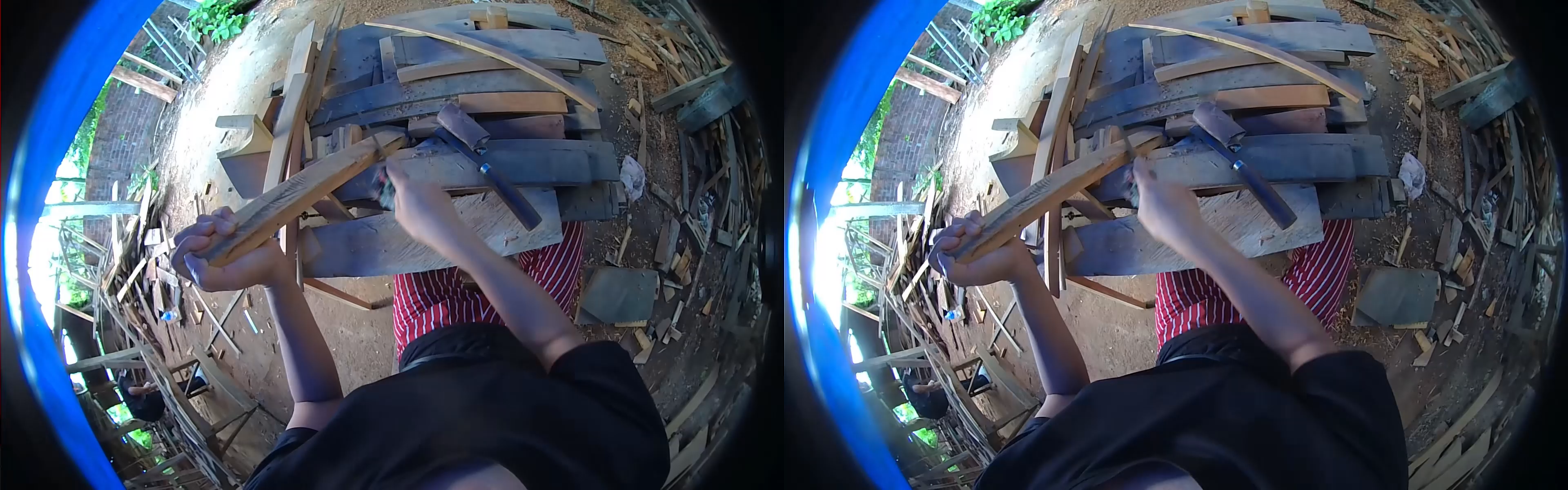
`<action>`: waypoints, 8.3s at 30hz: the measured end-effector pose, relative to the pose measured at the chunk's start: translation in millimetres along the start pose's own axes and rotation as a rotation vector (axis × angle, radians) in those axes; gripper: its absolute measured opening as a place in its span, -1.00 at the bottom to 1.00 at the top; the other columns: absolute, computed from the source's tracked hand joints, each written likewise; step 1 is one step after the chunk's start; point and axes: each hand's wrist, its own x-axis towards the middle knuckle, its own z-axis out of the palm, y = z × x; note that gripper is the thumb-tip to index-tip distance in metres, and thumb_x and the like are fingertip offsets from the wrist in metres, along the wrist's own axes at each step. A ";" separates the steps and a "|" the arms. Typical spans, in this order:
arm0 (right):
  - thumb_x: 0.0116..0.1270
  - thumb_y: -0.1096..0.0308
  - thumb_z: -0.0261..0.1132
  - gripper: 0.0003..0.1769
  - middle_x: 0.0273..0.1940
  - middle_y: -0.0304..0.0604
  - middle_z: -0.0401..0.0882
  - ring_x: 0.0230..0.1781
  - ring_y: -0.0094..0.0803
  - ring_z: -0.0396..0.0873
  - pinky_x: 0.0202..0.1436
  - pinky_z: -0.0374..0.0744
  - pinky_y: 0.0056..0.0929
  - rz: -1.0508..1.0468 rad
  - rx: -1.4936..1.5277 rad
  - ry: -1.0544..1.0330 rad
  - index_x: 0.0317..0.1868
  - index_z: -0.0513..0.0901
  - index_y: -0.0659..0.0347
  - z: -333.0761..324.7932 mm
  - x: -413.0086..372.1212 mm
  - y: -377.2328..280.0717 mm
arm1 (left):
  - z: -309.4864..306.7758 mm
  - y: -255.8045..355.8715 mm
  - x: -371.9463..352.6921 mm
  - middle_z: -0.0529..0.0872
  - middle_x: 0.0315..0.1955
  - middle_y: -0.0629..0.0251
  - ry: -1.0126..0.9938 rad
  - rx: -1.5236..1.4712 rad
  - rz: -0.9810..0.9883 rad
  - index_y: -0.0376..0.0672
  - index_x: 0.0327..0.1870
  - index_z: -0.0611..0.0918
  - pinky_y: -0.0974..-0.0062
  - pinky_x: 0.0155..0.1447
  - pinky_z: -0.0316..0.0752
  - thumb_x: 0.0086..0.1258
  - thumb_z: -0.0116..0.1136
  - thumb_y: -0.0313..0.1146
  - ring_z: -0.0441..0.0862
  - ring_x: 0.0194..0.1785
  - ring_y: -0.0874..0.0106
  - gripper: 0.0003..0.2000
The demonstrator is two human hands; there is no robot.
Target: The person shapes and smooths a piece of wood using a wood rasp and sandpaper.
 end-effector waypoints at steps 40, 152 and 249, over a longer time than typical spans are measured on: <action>0.34 0.42 0.02 -0.48 -0.35 0.18 0.65 -0.31 0.08 0.66 -0.25 0.61 -0.03 -0.147 -0.026 0.039 0.33 0.29 0.21 -4.8 -23.3 -0.7 | 3.9 0.5 -5.4 0.33 -0.50 0.32 0.034 0.017 0.016 -0.12 -0.41 0.30 0.59 -0.49 0.43 0.32 -0.26 -0.24 0.38 -0.58 0.54 -0.82; 0.28 0.31 0.20 -0.74 -0.52 0.03 0.62 -0.48 -0.05 0.68 -0.43 0.64 -0.16 -0.283 -0.048 -0.054 -0.13 0.45 0.30 -39.4 -59.6 -53.8 | 4.9 20.6 -23.2 0.45 -0.56 0.32 0.006 -0.223 -0.216 -0.09 -0.28 0.42 0.32 -0.09 0.44 0.27 -0.31 -0.19 0.43 -0.42 0.44 -0.76; 0.37 0.23 0.09 -0.73 -0.54 0.08 0.59 -0.52 0.07 0.61 -0.41 0.54 0.02 -0.190 -0.084 -0.083 -0.07 0.45 0.26 -35.6 -55.4 -45.4 | 3.6 14.8 -12.3 0.47 -0.60 0.31 0.054 -0.112 -0.141 0.00 -0.52 0.39 0.41 -0.32 0.42 0.22 -0.23 -0.25 0.41 -0.51 0.50 -0.84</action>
